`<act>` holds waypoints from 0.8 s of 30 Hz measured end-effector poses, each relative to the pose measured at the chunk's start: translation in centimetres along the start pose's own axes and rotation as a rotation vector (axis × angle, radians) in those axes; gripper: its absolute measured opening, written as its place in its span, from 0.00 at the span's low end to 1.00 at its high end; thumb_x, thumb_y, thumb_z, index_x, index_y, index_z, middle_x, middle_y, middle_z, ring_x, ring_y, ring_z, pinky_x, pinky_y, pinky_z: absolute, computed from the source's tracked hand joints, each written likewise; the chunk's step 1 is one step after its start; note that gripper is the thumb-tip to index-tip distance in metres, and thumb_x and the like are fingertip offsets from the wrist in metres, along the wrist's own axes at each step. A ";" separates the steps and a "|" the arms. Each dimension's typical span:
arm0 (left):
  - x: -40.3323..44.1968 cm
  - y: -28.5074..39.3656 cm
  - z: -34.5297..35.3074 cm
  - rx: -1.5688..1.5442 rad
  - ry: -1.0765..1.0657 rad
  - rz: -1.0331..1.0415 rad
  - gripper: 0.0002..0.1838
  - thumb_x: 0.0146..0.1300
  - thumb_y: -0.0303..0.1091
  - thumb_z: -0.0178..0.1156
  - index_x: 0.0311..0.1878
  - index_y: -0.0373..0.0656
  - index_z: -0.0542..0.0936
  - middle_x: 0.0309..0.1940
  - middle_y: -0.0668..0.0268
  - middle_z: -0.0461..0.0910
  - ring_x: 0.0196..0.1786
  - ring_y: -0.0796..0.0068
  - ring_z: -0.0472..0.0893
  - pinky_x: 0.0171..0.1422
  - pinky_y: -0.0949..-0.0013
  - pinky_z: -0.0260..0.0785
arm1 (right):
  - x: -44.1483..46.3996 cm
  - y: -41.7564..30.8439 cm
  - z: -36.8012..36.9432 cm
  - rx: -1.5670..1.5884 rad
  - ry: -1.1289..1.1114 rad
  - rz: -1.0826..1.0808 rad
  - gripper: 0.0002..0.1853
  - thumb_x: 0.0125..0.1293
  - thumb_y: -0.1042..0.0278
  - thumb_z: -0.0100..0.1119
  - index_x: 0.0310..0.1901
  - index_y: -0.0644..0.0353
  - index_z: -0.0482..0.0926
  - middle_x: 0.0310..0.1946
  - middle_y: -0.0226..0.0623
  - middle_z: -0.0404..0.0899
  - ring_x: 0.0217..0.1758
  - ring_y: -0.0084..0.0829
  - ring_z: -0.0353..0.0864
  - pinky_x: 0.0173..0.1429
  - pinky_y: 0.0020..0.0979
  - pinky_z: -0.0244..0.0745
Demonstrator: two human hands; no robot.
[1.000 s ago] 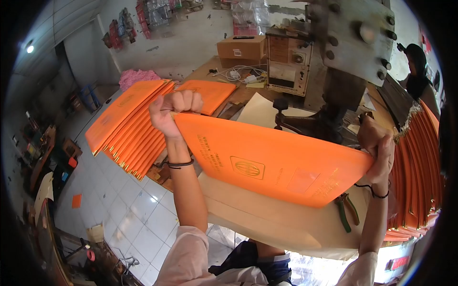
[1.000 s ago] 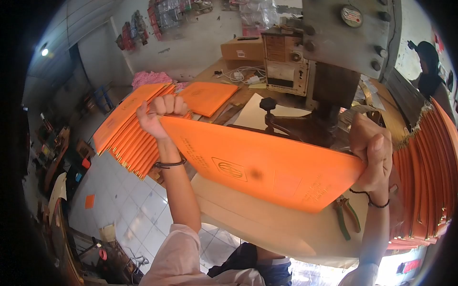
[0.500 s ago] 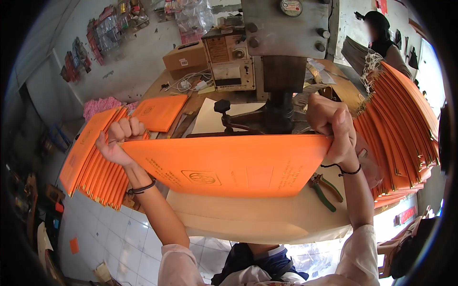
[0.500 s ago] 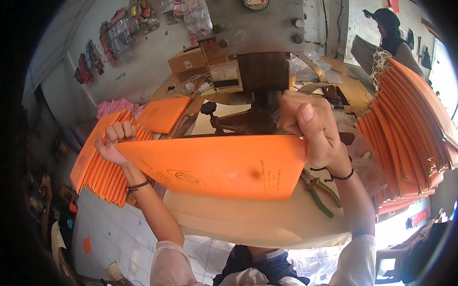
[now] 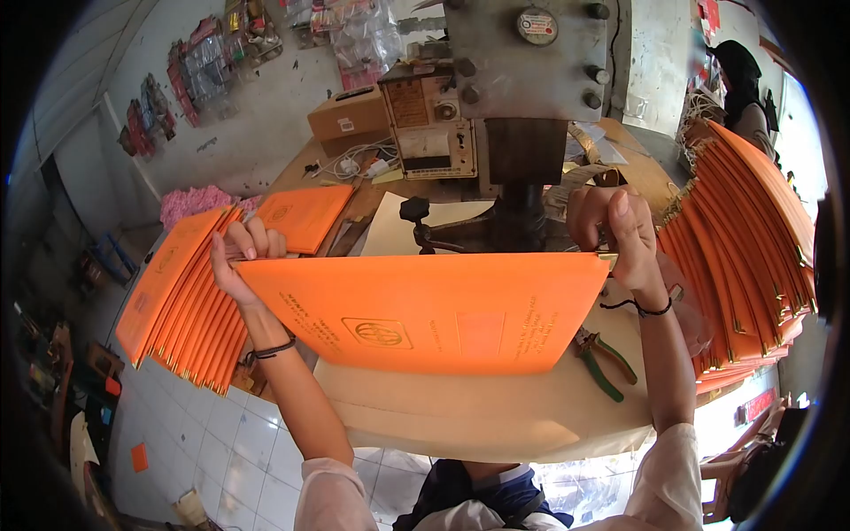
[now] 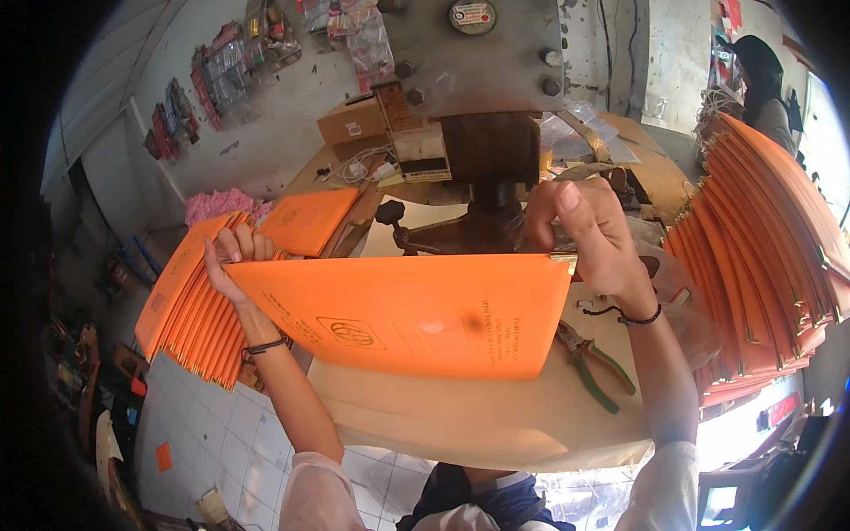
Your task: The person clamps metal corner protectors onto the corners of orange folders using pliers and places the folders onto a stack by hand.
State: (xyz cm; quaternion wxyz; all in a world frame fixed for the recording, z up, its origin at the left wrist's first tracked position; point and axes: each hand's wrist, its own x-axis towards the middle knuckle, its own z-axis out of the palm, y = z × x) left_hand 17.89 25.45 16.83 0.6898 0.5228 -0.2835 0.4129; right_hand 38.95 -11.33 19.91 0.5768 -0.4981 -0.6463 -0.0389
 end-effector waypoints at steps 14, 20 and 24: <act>-0.4 -0.1 -0.1 -0.176 -0.148 -0.119 0.23 0.72 0.52 0.43 0.23 0.47 0.65 0.17 0.71 0.57 0.19 0.76 0.54 0.25 0.69 0.47 | 0.0 -1.1 -1.0 -0.021 -0.113 -0.049 0.25 0.51 0.43 0.73 0.21 0.54 0.71 0.21 0.28 0.68 0.25 0.23 0.66 0.30 0.26 0.56; -0.8 0.0 0.1 -0.275 -0.134 -0.105 0.25 0.74 0.52 0.43 0.23 0.47 0.65 0.18 0.70 0.57 0.20 0.75 0.54 0.26 0.71 0.48 | -0.4 -0.4 -1.4 0.170 -0.226 0.070 0.29 0.35 0.44 0.84 0.25 0.52 0.73 0.23 0.28 0.71 0.26 0.22 0.68 0.31 0.24 0.58; -0.7 -0.1 -0.1 -0.305 -0.156 -0.094 0.25 0.76 0.51 0.41 0.22 0.48 0.63 0.17 0.71 0.56 0.20 0.76 0.54 0.26 0.71 0.48 | -0.3 -1.0 -2.0 0.111 -0.284 0.184 0.31 0.29 0.48 0.87 0.26 0.53 0.72 0.25 0.27 0.74 0.28 0.22 0.71 0.33 0.24 0.61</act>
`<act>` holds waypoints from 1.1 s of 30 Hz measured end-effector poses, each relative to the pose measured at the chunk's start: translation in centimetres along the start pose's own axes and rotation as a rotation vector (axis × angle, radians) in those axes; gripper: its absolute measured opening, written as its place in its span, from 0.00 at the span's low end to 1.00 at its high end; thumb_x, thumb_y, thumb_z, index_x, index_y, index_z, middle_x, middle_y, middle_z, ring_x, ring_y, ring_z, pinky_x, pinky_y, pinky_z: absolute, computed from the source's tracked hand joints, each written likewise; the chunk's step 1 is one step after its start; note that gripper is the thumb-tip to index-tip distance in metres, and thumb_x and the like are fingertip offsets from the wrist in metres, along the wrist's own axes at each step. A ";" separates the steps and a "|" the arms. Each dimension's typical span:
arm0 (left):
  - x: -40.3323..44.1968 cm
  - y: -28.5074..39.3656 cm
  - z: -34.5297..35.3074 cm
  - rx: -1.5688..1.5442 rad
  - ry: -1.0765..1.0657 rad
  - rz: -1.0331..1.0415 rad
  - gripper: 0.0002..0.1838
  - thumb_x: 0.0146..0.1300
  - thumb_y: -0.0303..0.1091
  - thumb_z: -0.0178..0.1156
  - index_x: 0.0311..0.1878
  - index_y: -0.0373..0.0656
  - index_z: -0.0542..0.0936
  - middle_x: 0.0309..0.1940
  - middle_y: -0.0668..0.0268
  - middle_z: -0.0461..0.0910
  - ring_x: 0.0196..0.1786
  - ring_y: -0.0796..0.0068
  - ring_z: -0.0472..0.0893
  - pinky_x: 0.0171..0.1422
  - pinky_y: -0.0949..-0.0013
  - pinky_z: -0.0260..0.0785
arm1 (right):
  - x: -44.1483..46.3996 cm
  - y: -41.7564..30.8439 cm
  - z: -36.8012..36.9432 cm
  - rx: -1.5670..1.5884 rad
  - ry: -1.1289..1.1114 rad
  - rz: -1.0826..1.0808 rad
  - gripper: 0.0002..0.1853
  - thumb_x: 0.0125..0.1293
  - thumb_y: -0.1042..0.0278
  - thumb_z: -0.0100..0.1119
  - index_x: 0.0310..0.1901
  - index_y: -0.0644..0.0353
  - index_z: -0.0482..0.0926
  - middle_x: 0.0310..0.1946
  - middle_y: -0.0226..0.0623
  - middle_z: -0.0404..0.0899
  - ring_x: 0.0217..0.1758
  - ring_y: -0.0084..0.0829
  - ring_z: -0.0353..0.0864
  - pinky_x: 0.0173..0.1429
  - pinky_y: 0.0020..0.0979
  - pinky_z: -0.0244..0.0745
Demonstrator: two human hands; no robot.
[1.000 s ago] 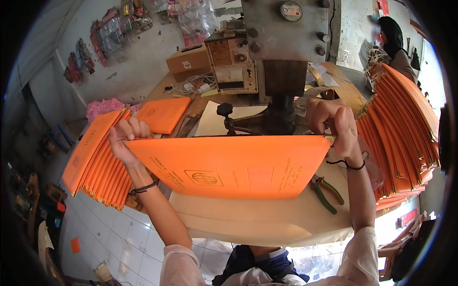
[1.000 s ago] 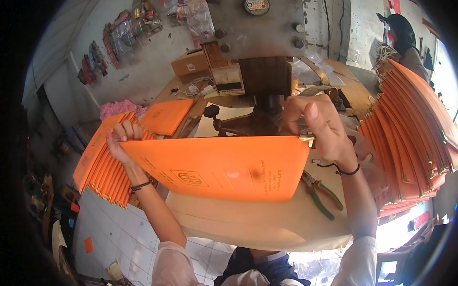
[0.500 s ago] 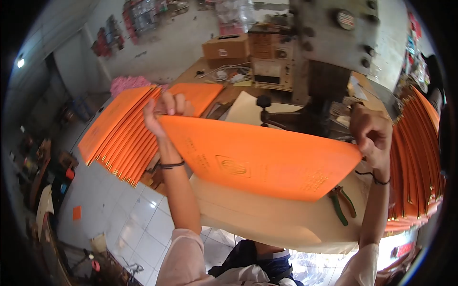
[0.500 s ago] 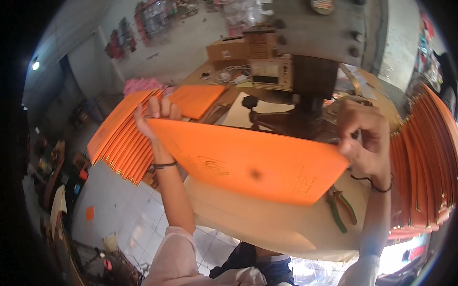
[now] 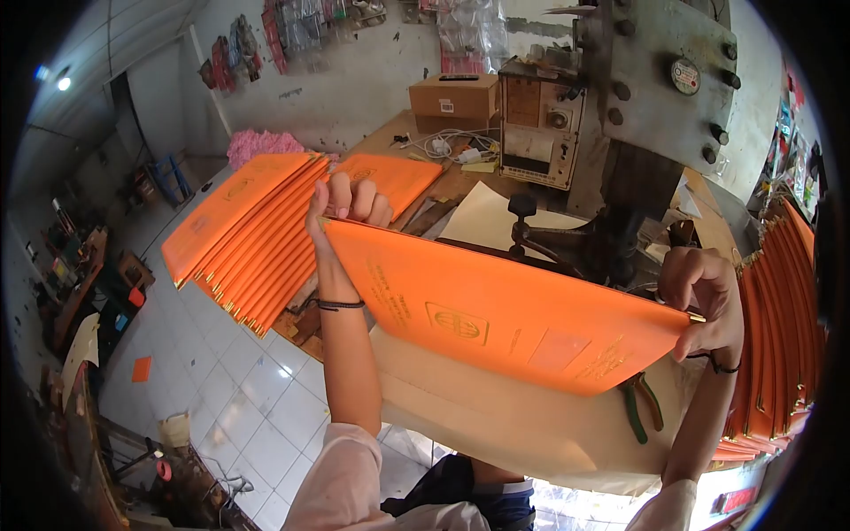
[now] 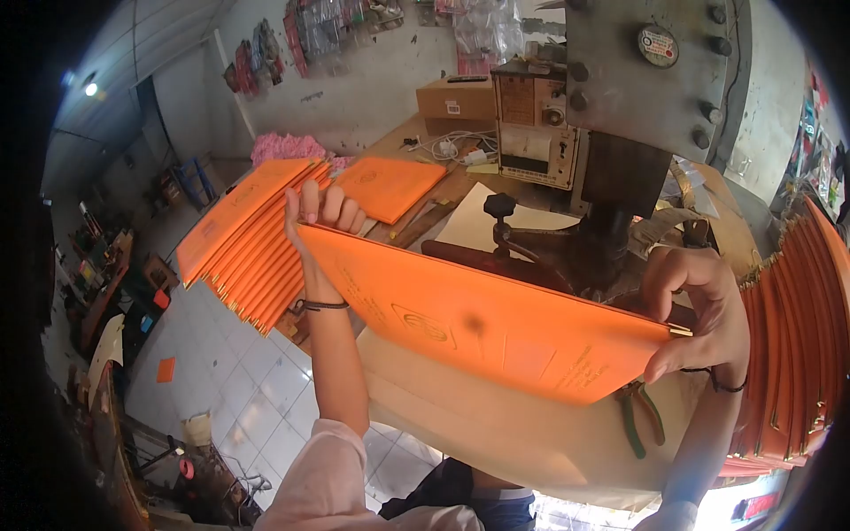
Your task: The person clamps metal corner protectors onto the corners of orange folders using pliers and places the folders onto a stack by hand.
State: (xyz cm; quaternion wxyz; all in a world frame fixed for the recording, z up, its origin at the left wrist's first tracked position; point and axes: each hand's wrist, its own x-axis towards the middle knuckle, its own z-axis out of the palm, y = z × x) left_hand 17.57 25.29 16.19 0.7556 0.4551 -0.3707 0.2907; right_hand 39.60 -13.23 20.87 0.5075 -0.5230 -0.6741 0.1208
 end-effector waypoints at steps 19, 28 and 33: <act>-0.4 0.7 -0.4 -0.017 0.050 -0.040 0.24 0.72 0.44 0.46 0.17 0.52 0.58 0.11 0.76 0.52 0.15 0.79 0.49 0.21 0.69 0.42 | 0.5 -2.0 1.3 -0.174 -0.079 -0.031 0.19 0.46 0.75 0.71 0.24 0.56 0.63 0.20 0.26 0.61 0.22 0.25 0.61 0.27 0.28 0.55; 0.5 0.5 -0.1 0.043 -0.093 0.020 0.23 0.75 0.38 0.43 0.18 0.52 0.59 0.10 0.76 0.54 0.13 0.83 0.51 0.20 0.73 0.43 | 0.7 -1.7 1.8 -0.289 -0.065 -0.080 0.18 0.41 0.74 0.65 0.21 0.57 0.60 0.18 0.27 0.53 0.21 0.26 0.52 0.24 0.29 0.50; 0.5 0.8 -0.3 0.064 -0.064 -0.008 0.24 0.72 0.40 0.42 0.16 0.51 0.58 0.10 0.73 0.56 0.14 0.80 0.52 0.20 0.71 0.44 | 0.8 -1.6 2.2 -0.333 -0.003 -0.104 0.19 0.39 0.73 0.65 0.21 0.58 0.59 0.17 0.29 0.53 0.21 0.28 0.52 0.24 0.29 0.50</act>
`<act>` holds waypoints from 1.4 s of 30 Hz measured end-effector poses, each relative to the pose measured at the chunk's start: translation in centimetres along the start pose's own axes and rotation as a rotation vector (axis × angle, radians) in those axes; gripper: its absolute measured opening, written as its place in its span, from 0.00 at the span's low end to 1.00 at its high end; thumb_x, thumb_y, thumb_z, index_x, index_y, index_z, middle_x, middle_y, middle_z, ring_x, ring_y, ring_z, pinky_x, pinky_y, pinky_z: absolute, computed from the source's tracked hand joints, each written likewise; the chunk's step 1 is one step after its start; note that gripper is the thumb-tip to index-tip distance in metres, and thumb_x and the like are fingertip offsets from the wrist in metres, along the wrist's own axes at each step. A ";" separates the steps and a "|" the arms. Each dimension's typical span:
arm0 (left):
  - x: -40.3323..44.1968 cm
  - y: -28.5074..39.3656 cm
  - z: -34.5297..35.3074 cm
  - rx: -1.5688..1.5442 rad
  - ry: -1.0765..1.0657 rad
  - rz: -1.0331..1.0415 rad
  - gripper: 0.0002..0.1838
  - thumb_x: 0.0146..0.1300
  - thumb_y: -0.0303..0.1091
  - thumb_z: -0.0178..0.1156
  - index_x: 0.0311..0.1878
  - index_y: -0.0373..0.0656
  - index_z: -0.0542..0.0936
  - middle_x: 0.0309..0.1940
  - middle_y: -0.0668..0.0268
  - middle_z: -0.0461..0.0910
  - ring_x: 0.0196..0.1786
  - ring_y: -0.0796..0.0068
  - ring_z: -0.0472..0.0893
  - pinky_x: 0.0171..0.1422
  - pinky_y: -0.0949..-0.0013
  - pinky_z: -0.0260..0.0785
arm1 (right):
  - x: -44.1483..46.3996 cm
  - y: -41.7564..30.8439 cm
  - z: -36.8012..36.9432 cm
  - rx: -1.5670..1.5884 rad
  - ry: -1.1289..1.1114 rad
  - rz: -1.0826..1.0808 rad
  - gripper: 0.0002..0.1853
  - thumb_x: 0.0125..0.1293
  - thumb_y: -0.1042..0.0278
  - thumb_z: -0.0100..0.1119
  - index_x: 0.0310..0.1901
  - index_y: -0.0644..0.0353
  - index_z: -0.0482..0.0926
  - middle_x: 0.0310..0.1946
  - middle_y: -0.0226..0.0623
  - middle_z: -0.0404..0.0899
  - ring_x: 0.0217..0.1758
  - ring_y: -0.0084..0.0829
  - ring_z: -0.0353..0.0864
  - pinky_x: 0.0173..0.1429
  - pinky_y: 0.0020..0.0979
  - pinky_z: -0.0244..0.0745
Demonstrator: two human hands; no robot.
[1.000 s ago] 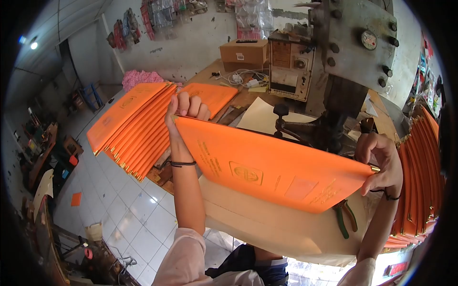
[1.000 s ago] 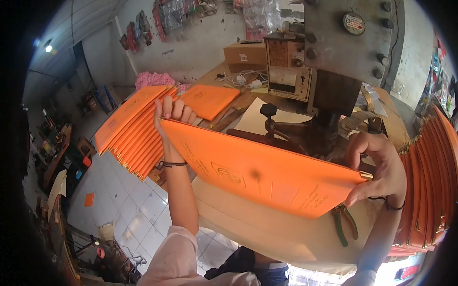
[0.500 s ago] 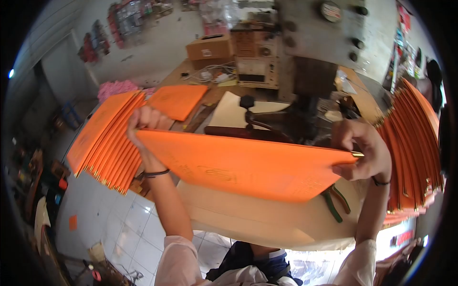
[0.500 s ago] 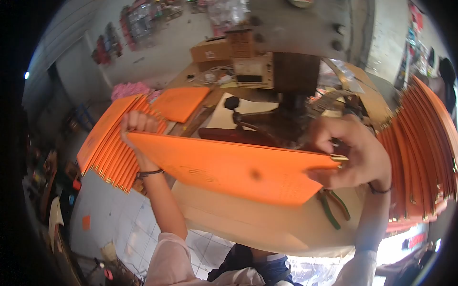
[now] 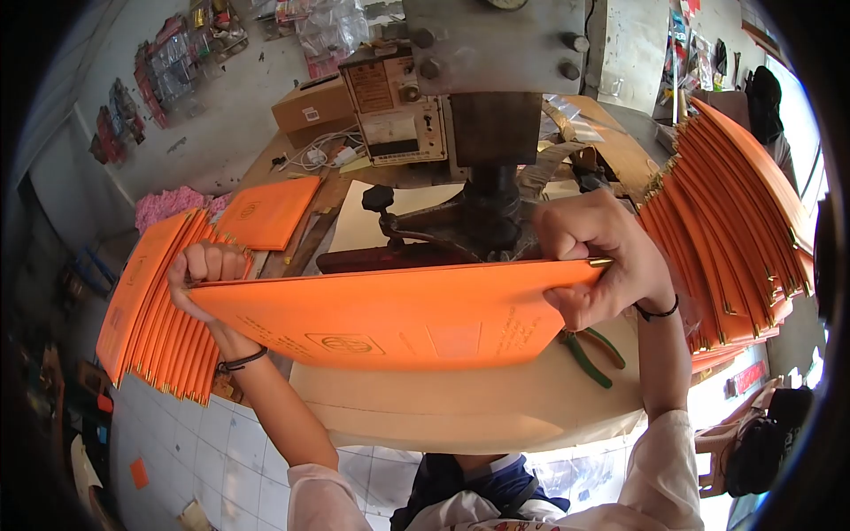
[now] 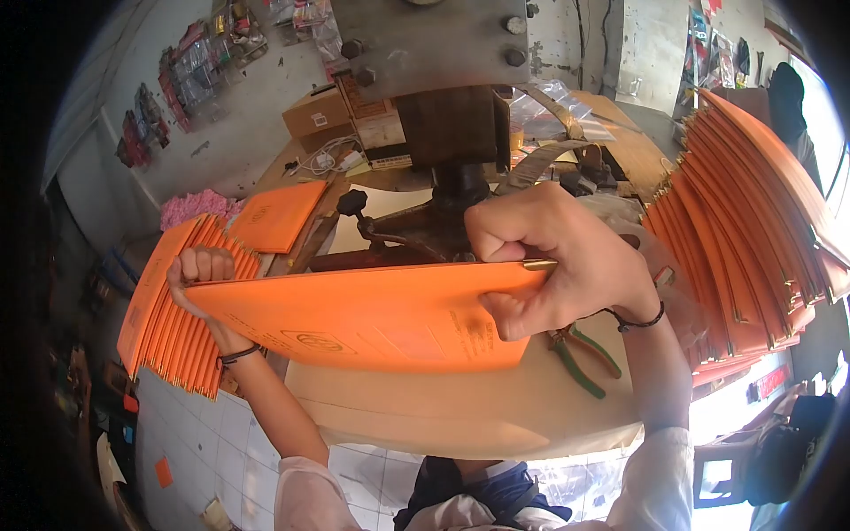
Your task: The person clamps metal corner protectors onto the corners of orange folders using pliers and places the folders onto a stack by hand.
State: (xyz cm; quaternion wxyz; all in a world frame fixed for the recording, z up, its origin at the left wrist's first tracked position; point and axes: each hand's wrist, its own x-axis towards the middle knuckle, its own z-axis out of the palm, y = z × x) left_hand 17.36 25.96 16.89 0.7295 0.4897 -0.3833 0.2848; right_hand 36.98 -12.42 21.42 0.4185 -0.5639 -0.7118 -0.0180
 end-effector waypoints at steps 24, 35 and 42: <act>-0.4 -0.2 1.7 -0.002 0.351 -0.132 0.24 0.66 0.44 0.52 0.17 0.51 0.55 0.12 0.76 0.50 0.18 0.81 0.47 0.22 0.73 0.41 | -1.1 -2.6 -3.3 -0.231 -0.069 0.001 0.20 0.37 0.55 0.82 0.29 0.55 0.82 0.31 0.31 0.67 0.31 0.26 0.67 0.35 0.26 0.58; 0.0 -0.6 2.2 0.111 0.454 -0.079 0.22 0.72 0.45 0.49 0.20 0.51 0.59 0.13 0.76 0.52 0.16 0.81 0.48 0.20 0.73 0.44 | -1.0 -2.9 -3.2 -0.134 -0.154 -0.010 0.22 0.34 0.55 0.84 0.30 0.52 0.82 0.39 0.36 0.68 0.35 0.26 0.69 0.38 0.26 0.61; -0.4 -0.6 2.2 0.088 0.465 -0.036 0.24 0.70 0.44 0.53 0.20 0.50 0.57 0.16 0.75 0.50 0.20 0.80 0.48 0.25 0.73 0.43 | -0.4 -2.8 -3.4 -0.100 -0.200 -0.047 0.20 0.37 0.61 0.84 0.30 0.54 0.81 0.39 0.36 0.71 0.37 0.28 0.70 0.38 0.28 0.61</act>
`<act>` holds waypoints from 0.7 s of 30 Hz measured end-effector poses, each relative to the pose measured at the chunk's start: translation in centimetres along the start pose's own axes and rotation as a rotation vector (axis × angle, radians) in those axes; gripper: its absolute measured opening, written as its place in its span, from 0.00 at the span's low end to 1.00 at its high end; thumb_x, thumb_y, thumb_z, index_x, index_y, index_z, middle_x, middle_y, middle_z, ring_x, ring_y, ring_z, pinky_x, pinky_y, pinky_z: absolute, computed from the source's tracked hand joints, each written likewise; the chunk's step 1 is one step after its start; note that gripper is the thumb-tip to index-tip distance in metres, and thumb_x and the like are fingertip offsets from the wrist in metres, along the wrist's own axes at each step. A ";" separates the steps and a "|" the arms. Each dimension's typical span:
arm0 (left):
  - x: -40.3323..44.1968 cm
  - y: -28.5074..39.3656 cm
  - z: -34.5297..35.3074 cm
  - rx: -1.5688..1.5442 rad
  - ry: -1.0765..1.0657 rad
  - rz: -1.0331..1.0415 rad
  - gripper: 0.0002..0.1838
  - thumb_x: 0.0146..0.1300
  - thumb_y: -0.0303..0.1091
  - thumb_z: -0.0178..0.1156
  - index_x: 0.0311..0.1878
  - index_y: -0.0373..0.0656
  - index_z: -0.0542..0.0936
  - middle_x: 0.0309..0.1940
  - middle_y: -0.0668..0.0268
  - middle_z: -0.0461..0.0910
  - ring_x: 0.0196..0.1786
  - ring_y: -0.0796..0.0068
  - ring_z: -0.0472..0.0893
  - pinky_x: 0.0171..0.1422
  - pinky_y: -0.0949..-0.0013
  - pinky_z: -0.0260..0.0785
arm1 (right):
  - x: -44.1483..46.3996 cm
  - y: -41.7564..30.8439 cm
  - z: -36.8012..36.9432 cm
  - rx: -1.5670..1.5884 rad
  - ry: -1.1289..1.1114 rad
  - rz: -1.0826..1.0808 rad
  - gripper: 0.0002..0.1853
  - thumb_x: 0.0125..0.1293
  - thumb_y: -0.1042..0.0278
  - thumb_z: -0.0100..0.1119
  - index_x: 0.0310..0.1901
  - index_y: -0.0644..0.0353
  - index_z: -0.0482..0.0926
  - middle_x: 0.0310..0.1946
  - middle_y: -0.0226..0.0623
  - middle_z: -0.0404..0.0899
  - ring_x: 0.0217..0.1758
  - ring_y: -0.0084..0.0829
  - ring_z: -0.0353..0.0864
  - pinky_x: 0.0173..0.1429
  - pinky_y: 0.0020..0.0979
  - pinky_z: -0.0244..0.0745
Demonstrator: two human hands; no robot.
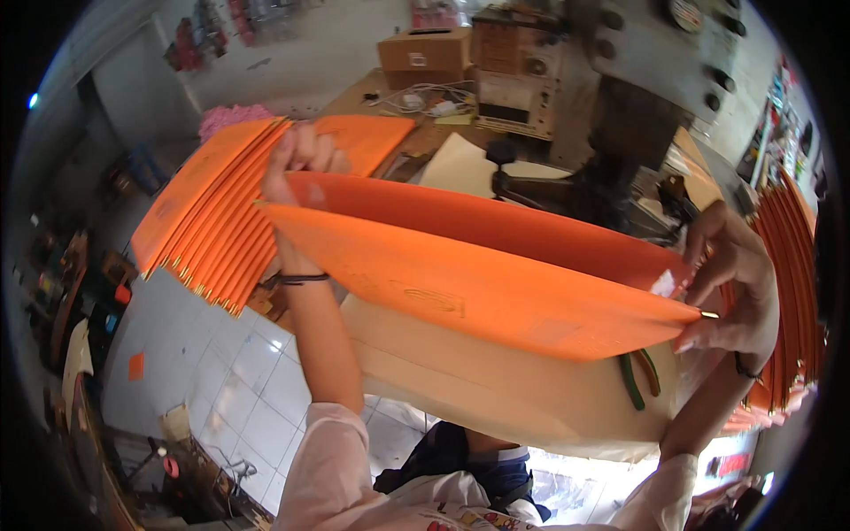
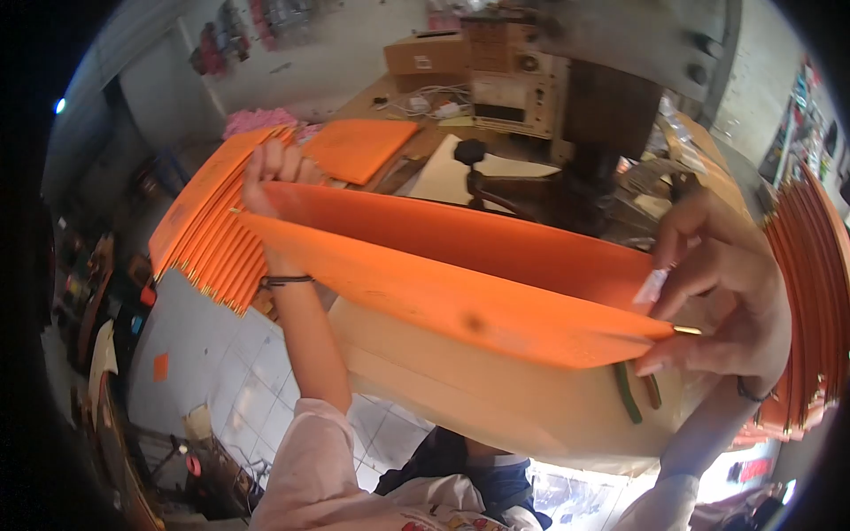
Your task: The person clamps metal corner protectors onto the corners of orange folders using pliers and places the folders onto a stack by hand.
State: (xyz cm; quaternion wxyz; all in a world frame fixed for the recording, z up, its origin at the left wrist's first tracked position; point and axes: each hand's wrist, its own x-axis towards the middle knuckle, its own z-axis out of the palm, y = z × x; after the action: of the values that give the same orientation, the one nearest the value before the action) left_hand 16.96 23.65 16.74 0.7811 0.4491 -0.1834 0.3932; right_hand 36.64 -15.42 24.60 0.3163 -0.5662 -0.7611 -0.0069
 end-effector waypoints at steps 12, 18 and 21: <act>1.0 -0.3 -2.4 0.132 -0.118 0.080 0.21 0.70 0.38 0.53 0.23 0.51 0.56 0.17 0.76 0.51 0.19 0.82 0.49 0.24 0.73 0.44 | -0.8 -0.1 -0.6 0.064 -0.058 -0.013 0.20 0.40 0.59 0.84 0.33 0.55 0.82 0.50 0.46 0.69 0.48 0.38 0.75 0.49 0.36 0.73; 0.7 -0.7 -0.8 0.187 -0.065 0.099 0.19 0.68 0.35 0.55 0.25 0.51 0.55 0.17 0.77 0.51 0.19 0.84 0.49 0.24 0.75 0.45 | -0.8 -0.3 -0.8 -0.043 -0.011 0.071 0.29 0.39 0.55 0.84 0.40 0.60 0.80 0.49 0.44 0.71 0.48 0.36 0.76 0.50 0.36 0.72; 0.5 -0.8 -0.5 0.185 -0.038 0.115 0.19 0.67 0.35 0.56 0.26 0.52 0.55 0.17 0.77 0.51 0.19 0.85 0.49 0.24 0.76 0.45 | -0.8 0.2 -0.6 -0.024 0.031 0.152 0.34 0.38 0.54 0.84 0.44 0.62 0.77 0.45 0.40 0.74 0.45 0.32 0.75 0.49 0.32 0.71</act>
State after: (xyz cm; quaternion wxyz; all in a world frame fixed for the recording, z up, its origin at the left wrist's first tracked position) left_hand 17.87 24.04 16.34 0.7088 0.5154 -0.1868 0.4440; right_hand 37.22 -16.31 24.62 0.3211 -0.6261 -0.7106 -0.0007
